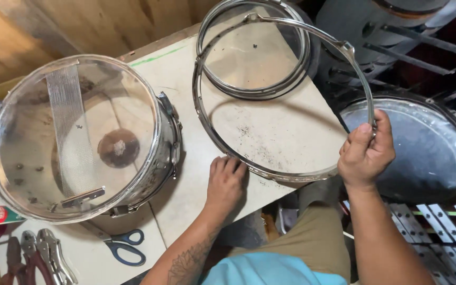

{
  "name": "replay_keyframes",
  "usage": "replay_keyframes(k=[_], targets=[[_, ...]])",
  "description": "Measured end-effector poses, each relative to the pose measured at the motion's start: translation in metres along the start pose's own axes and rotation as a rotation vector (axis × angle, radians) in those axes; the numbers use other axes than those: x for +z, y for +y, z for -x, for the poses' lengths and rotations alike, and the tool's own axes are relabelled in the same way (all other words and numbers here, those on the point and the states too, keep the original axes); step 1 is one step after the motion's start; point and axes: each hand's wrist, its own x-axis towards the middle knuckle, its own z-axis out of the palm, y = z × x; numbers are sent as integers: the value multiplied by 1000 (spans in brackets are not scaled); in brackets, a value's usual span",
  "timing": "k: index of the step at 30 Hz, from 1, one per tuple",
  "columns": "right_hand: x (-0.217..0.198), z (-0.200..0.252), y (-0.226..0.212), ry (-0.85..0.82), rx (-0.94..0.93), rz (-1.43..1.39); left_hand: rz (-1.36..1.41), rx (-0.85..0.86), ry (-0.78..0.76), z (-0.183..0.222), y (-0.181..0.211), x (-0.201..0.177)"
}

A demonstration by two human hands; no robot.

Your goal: Inspecting and manipulating drum hoops at a repair bench

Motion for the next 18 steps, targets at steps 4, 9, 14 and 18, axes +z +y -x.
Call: replay_keyframes(k=[4,9,14,18], targets=[[-2,3,1,-9,4,0,31,64,0,-1,20,0],[1,-3,16,27,-345,41,-15,115,-119,6,-12,18],[0,-6,3,12,-404,152,-110,30,-144,11,-5,32],[1,-6,-6,-26,-431,196,-32,73,-173,20,-2,43]])
